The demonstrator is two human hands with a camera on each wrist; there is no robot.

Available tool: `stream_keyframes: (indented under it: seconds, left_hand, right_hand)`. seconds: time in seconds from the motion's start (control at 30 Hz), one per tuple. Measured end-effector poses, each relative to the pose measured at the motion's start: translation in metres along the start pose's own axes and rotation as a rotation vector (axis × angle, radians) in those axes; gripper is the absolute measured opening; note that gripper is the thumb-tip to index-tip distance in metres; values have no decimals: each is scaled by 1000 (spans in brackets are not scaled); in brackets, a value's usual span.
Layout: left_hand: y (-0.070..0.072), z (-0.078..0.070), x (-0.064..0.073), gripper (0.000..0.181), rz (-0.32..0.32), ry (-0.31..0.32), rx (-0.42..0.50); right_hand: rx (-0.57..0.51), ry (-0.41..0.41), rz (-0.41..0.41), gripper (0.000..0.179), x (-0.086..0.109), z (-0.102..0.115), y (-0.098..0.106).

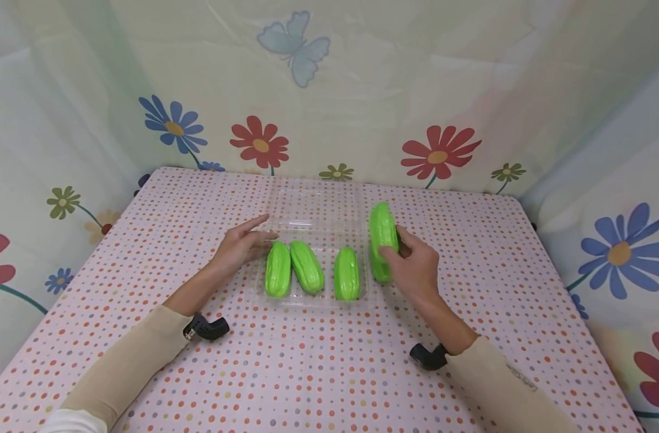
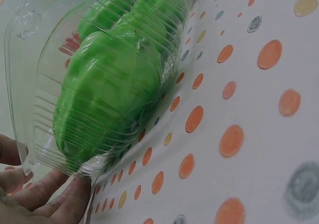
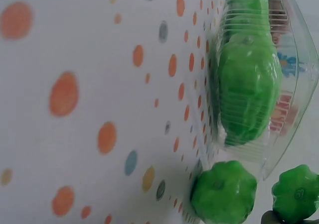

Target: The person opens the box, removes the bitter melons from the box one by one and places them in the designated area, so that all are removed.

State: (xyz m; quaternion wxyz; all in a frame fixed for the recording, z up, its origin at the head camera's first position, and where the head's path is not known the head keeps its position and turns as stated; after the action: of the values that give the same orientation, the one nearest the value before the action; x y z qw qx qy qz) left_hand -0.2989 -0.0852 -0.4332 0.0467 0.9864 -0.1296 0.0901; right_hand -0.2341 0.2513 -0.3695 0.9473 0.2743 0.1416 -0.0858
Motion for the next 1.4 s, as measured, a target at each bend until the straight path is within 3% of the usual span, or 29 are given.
stream_keyframes:
  seconds: [0.17,0.5,1.4]
  left_hand:
    - [0,0,-1,53,3,3,11]
    - [1,1,-1,52,-4,3,-3]
    - [0,0,0,52,4,4,0]
  right_hand:
    - [35,-24,-6,61,3,-4,7]
    - [64,5,-23,60,3,-13,16]
    - [139,-145,38,62,6,-44,26]
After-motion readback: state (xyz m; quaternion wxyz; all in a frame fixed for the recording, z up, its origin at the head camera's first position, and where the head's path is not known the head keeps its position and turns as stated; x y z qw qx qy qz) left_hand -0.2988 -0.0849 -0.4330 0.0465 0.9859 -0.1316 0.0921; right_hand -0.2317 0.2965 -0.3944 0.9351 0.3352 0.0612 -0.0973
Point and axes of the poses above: each hand's wrist, its own x-axis away from the middle knuckle, its own y-axis out of the back of the hand, z = x × y, the point moved 9 cm from there along -x, towards the middle knuckle, and after that the axes turned 7 degrees about y, right-handed, at the moved point
